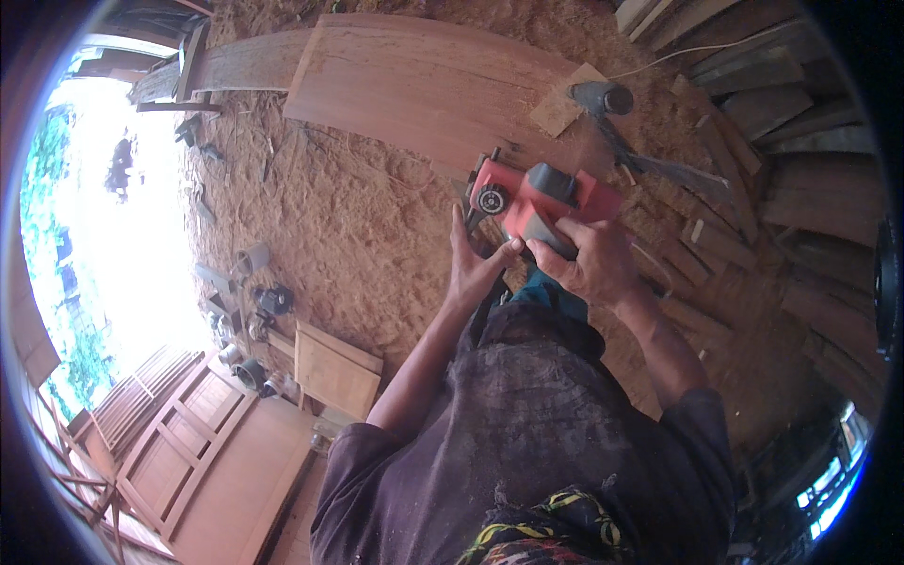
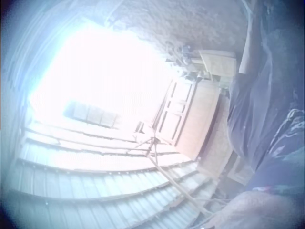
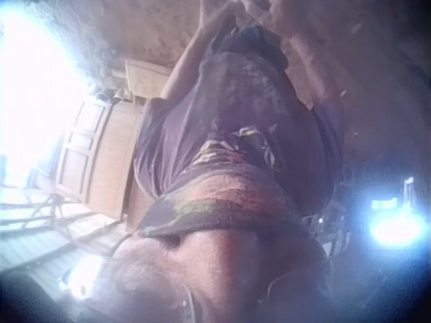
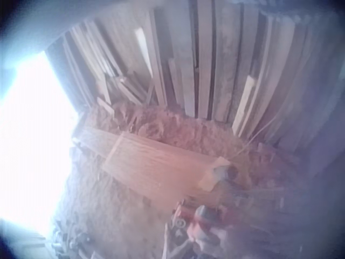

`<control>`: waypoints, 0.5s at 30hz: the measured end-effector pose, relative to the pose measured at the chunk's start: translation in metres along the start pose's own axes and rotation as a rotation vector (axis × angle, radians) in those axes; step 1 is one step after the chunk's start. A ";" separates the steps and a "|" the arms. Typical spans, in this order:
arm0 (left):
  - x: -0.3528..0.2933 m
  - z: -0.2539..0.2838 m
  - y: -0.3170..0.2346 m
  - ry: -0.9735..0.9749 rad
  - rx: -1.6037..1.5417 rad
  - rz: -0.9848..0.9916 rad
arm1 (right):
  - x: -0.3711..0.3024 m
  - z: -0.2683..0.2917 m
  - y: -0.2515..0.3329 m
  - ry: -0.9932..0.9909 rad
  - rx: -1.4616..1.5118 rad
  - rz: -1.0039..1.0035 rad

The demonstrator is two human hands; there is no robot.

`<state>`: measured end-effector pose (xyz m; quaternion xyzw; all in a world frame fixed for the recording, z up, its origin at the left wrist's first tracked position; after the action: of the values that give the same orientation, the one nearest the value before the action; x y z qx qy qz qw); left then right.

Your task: The person uses a red electric sander to smooth the surface of a wooden plank placed on the floor. They move the sander back and forth across the wood, occasionally pausing to reposition the plank or the tool.

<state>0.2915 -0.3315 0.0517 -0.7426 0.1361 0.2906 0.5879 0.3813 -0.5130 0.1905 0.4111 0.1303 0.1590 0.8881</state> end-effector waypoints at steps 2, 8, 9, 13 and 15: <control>-0.001 0.003 -0.015 0.012 0.004 0.030 | 0.007 -0.007 0.001 0.044 -0.024 -0.038; 0.024 0.039 -0.036 -0.015 0.151 -0.005 | 0.038 -0.028 0.017 0.020 -0.042 -0.016; 0.029 0.043 -0.036 -0.011 0.153 -0.009 | 0.043 -0.031 0.021 0.018 -0.029 -0.015; 0.043 0.062 -0.047 0.001 0.169 0.009 | 0.061 -0.042 0.033 0.028 -0.042 -0.020; 0.048 0.077 -0.044 -0.017 0.191 -0.013 | 0.069 -0.048 0.042 0.042 -0.093 -0.028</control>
<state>0.3333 -0.2391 0.0476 -0.6814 0.1535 0.2789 0.6591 0.4197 -0.4278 0.1856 0.3641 0.1471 0.1611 0.9055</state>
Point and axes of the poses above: each hand's wrist, its own x-axis towards the middle knuckle, its own z-axis out of the back of the hand, y = z × x, the point moved 8 cm from there along x, towards the middle knuckle, and after that the axes turned 4 degrees about -y, right-handed, at the moved point
